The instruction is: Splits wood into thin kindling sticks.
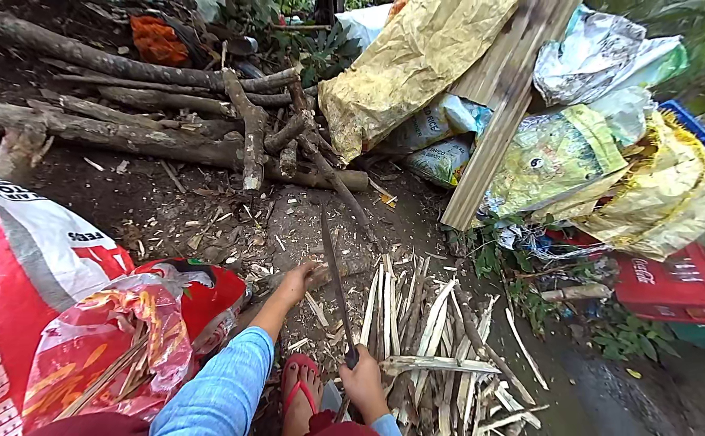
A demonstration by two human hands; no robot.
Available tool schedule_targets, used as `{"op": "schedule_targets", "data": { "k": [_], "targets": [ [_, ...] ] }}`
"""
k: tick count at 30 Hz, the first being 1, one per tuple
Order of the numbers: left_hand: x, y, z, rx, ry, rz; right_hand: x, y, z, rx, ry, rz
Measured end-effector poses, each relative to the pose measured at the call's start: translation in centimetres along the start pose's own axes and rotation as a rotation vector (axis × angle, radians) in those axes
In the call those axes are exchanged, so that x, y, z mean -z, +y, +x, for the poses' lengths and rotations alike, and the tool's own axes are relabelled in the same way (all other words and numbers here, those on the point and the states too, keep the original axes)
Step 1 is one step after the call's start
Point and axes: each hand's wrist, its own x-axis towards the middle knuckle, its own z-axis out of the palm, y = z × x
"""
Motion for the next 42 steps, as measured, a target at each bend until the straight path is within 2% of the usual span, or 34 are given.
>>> {"op": "schedule_targets", "data": {
  "k": [3, 6, 12, 17, 20, 24, 26, 28, 31, 33, 36, 42],
  "targets": [
    [0.3, -0.9, 0.1, 0.122, 0.084, -0.146, -0.1, 0.4, -0.1, 0.022, 0.005, 0.083],
    [0.8, -1.5, 0.3, 0.196, 0.142, -0.116, -0.3, 0.4, 0.0, 0.049, 0.013, 0.133],
    [-0.8, -1.0, 0.6, 0.117, 0.009, 0.091, -1.7, 1.0, 0.4, 0.093, 0.021, 0.206],
    [-0.1, 2.2, 0.6, 0.010, 0.042, 0.161, -0.9, 0.8, -0.7, 0.113, 0.087, 0.131],
    [-0.3, 2.3, 0.8, -0.018, 0.048, 0.139, -0.6, 0.4, -0.7, 0.059, 0.073, 0.073],
    [-1.2, -0.8, 0.9, 0.212, 0.074, 0.039, -0.5, 0.0, 0.5, -0.008, 0.040, 0.067],
    [-1.9, -2.0, 0.4, 0.298, 0.088, 0.068, -0.4, -0.3, 0.7, -0.004, 0.035, 0.080],
    [-3.1, -2.5, 0.1, 0.225, -0.032, 0.199, -0.5, -0.4, 0.7, 0.007, 0.033, 0.083],
    [-5.8, -2.8, 0.4, -0.010, -0.288, 0.424, -0.9, -0.8, 0.7, 0.015, 0.026, 0.062],
    [-7.0, -2.7, 0.5, -0.033, -0.417, 0.573, -1.2, -0.9, 0.6, 0.013, 0.025, 0.057],
    [-8.0, -2.7, 0.8, -0.013, -0.449, 0.710, -1.4, -0.8, 0.5, 0.029, 0.037, 0.065],
    [-7.8, -1.3, 1.2, 0.055, -0.493, 0.739, -1.8, -0.9, 0.6, 0.016, 0.040, 0.116]
  ]
}}
